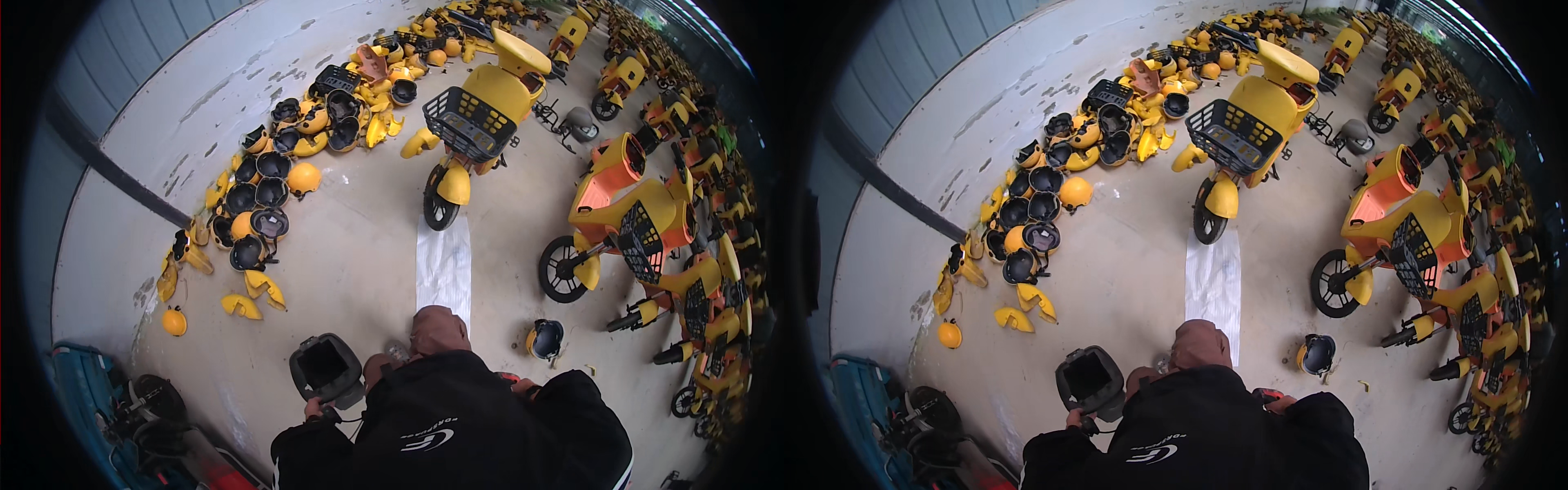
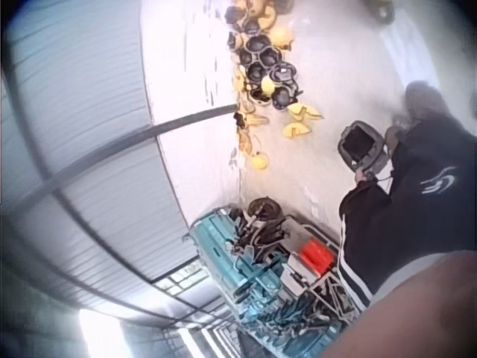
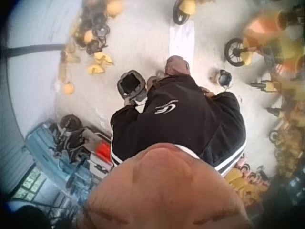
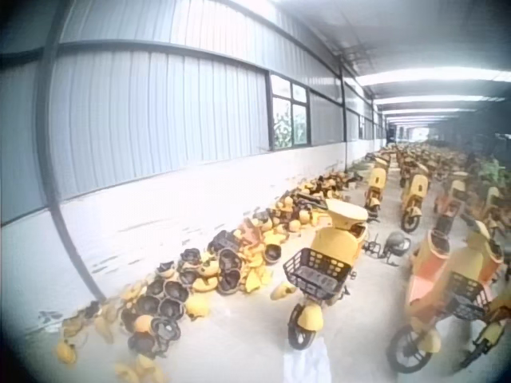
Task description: The person unscrews fasteners from a basket on a yellow scooter using a power drill, removes the basket, and then uses the drill to remove a plastic component from the front fork assembly. The person then moves to another yellow scooter and performs similar disassembly actions on its front basket.
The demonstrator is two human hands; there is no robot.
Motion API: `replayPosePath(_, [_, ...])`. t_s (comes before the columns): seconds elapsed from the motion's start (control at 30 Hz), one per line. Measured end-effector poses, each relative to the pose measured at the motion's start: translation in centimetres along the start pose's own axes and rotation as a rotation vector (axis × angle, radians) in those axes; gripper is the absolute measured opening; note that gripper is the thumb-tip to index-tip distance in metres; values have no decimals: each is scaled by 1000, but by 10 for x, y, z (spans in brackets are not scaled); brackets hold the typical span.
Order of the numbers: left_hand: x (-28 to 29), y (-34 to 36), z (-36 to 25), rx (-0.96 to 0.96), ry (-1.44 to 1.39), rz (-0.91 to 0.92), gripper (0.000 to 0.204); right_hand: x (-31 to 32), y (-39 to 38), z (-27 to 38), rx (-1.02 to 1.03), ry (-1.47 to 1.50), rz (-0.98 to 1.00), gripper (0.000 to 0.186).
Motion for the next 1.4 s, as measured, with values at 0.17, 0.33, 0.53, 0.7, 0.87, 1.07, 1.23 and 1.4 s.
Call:
replayPosePath(0.17, [6,142,-38,754,-1035,-32,35,15,-64,92,-137,162,-129,71])
replayPosePath(0.33, [6,255,-136,783,-908,-65,26,45,-13,167,-9,302,-91,73])
replayPosePath(0.53, [-11,398,-240,643,-668,113,29,114,24,255,-15,547,-59,60])
replayPosePath(0.7, [-59,514,-328,772,-729,241,32,200,-43,307,-29,790,-128,44])
replayPosePath(0.87, [-131,616,-403,727,-597,356,28,233,-69,335,-147,726,-243,55])
replayPosePath(1.07, [-240,696,-522,535,-675,422,39,201,-131,371,-422,736,-260,55])
replayPosePath(1.23, [-279,754,-491,637,-722,499,45,191,-137,395,-337,532,-223,58])
replayPosePath(1.4, [-303,808,-458,596,-519,527,31,207,-148,435,-363,438,-261,57])
Point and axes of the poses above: each hand's wrist, its own y-axis towards the middle knuckle, its own x-axis out of the back of the hand, z = x × y, the point moved 5 cm from there along y, towards the middle knuckle, and after that the axes turned 3 degrees about z, right-handed, at the moved point
